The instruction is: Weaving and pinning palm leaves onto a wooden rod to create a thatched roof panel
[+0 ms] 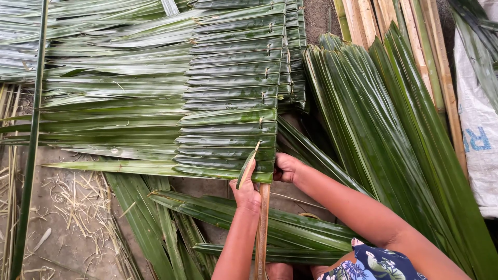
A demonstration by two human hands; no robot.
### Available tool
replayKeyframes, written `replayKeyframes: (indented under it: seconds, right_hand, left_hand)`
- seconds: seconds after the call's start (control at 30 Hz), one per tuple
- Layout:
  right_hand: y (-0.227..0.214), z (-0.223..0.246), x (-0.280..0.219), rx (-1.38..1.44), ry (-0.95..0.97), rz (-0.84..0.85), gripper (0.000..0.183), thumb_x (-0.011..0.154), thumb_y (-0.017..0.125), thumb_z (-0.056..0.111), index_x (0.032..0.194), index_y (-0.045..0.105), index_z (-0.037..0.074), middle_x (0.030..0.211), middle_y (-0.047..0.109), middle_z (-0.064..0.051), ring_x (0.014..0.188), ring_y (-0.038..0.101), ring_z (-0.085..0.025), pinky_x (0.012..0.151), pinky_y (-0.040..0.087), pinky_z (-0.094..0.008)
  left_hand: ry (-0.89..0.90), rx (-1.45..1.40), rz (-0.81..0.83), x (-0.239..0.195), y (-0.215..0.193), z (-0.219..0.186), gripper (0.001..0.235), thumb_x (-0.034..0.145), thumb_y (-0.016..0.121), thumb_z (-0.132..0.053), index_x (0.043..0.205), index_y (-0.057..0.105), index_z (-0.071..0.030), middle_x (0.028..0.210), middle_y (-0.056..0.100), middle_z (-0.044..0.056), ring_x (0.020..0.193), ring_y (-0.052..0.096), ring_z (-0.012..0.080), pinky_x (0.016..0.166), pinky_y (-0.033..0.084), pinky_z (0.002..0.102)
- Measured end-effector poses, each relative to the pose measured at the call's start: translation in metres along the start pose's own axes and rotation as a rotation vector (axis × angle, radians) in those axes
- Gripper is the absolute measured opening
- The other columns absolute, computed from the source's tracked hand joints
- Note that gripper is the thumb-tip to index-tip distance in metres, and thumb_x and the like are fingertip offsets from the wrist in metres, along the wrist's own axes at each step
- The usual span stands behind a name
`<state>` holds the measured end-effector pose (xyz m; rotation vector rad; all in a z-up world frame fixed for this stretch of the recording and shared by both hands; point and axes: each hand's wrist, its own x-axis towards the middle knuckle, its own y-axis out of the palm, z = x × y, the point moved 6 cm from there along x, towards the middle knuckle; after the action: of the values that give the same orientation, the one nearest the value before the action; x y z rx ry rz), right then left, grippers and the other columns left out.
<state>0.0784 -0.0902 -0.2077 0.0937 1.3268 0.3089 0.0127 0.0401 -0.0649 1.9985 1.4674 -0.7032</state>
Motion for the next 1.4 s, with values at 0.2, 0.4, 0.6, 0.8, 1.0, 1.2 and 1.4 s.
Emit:
replayKeyframes:
  seconds: [0.2,0.4,0.6,0.8,1.0,1.2,1.4]
  right_hand:
    - [0.032,0.013,-0.048,0.059,0.037,-0.043,0.02,0.091,0.057,0.022,0.073,0.052,0.015,0.062,0.044,0.0,0.051,0.04,-0.01,0.041,0.034,-0.018]
    - [0.026,0.0,-0.037,0.068,0.046,-0.055,0.03,0.097,0.049,0.03,0.069,0.044,0.02,0.06,0.038,0.002,0.048,0.035,-0.008,0.037,0.029,-0.017]
    - [0.031,0.001,-0.048,0.118,0.073,-0.039,0.031,0.097,0.047,0.033,0.069,0.041,0.021,0.058,0.035,0.002,0.045,0.032,-0.008,0.037,0.027,-0.017]
    - [0.009,-0.011,-0.024,0.08,0.109,0.026,0.025,0.095,0.053,0.042,0.082,0.054,0.02,0.073,0.047,0.002,0.061,0.049,-0.012,0.044,0.031,-0.023]
    - [0.003,-0.007,-0.006,0.03,0.041,0.128,0.022,0.096,0.055,0.031,0.09,0.062,0.011,0.082,0.053,-0.004,0.072,0.053,-0.022,0.054,0.037,-0.032]
    - [-0.023,-0.01,-0.019,-0.011,-0.133,0.065,0.023,0.087,0.056,0.009,0.104,0.066,0.0,0.092,0.056,-0.014,0.075,0.057,-0.029,0.061,0.048,-0.037]
    - [0.008,0.045,-0.13,-0.828,-1.18,-0.249,0.02,0.084,0.083,0.024,0.103,0.081,0.017,0.096,0.073,-0.005,0.091,0.069,-0.019,0.079,0.056,-0.03]
  left_hand:
    - [0.026,-0.054,0.037,0.017,-0.012,0.034,0.033,0.061,0.099,0.001,0.085,0.077,0.005,0.082,0.075,0.013,0.08,0.072,0.0177,0.078,0.056,0.035]
    - [0.058,-0.073,0.077,0.035,-0.024,0.061,0.042,0.063,0.096,0.005,0.101,0.078,0.003,0.096,0.078,0.013,0.095,0.073,0.0196,0.091,0.055,0.039]
    - [0.107,-0.034,0.131,0.045,-0.026,0.07,0.045,0.065,0.095,0.003,0.107,0.079,-0.002,0.106,0.078,0.01,0.103,0.072,0.0173,0.097,0.055,0.038]
    - [0.111,-0.033,0.117,0.024,-0.02,0.045,0.03,0.065,0.096,0.002,0.09,0.081,0.002,0.085,0.077,0.01,0.095,0.064,0.0099,0.097,0.052,0.04]
    - [0.072,-0.045,0.089,0.043,-0.027,0.07,0.029,0.067,0.093,0.006,0.092,0.079,0.007,0.083,0.076,0.012,0.092,0.06,0.0105,0.094,0.052,0.039]
    - [-0.013,-0.106,0.079,0.045,-0.026,0.079,0.029,0.066,0.095,0.005,0.089,0.079,0.006,0.084,0.077,0.014,0.083,0.071,0.0144,0.086,0.059,0.038]
    - [-0.135,-0.176,0.053,0.065,-0.03,0.105,0.034,0.065,0.095,0.003,0.094,0.077,0.006,0.088,0.078,0.017,0.077,0.076,0.0236,0.075,0.064,0.04]
